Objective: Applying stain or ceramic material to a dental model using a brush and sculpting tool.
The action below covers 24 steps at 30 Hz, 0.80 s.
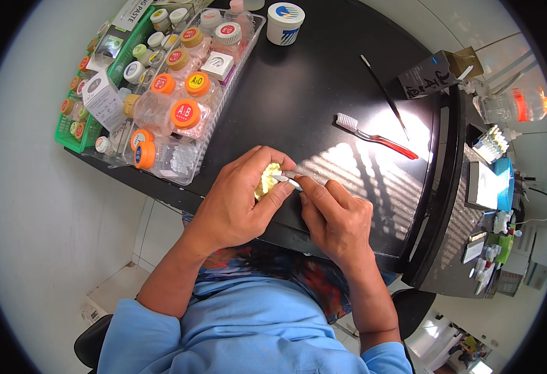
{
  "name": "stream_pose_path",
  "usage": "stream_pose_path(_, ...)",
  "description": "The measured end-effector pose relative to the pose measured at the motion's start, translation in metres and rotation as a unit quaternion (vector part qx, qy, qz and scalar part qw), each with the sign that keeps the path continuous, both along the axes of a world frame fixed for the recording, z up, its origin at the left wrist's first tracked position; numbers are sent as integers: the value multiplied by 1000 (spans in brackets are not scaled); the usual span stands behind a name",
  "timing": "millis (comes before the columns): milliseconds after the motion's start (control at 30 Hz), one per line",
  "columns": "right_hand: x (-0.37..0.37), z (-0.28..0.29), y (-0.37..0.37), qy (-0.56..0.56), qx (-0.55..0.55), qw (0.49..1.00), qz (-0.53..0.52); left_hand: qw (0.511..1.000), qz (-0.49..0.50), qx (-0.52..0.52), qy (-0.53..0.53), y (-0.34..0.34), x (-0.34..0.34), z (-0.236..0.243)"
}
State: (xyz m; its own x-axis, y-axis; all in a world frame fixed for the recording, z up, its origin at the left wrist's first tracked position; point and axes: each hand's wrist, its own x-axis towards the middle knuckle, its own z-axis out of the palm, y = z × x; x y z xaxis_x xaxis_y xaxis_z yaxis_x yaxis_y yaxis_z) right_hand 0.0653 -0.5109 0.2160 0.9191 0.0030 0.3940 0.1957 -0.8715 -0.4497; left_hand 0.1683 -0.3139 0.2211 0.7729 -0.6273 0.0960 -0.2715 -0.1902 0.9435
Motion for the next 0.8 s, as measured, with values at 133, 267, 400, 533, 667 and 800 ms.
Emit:
stream_pose_path(133,-1,1,0,-2,3,1000,5,1000,3,-2,9,1,0,2)
stream_pose_path(267,0,0,0,-3,2,1000,15,1000,0,-9,-11,1,1,-1)
stream_pose_path(400,-1,0,0,1,3,1000,11,1000,-3,-7,-1,1,1,0)
stream_pose_path(533,-1,1,0,-1,2,1000,12,1000,-6,-3,-7,1,2,0)
stream_pose_path(667,0,0,0,0,9,1000,6,1000,-10,-5,7,1,0,0)
stream_pose_path(800,0,1,-1,1,6,1000,7,1000,-2,-6,11,1,0,2)
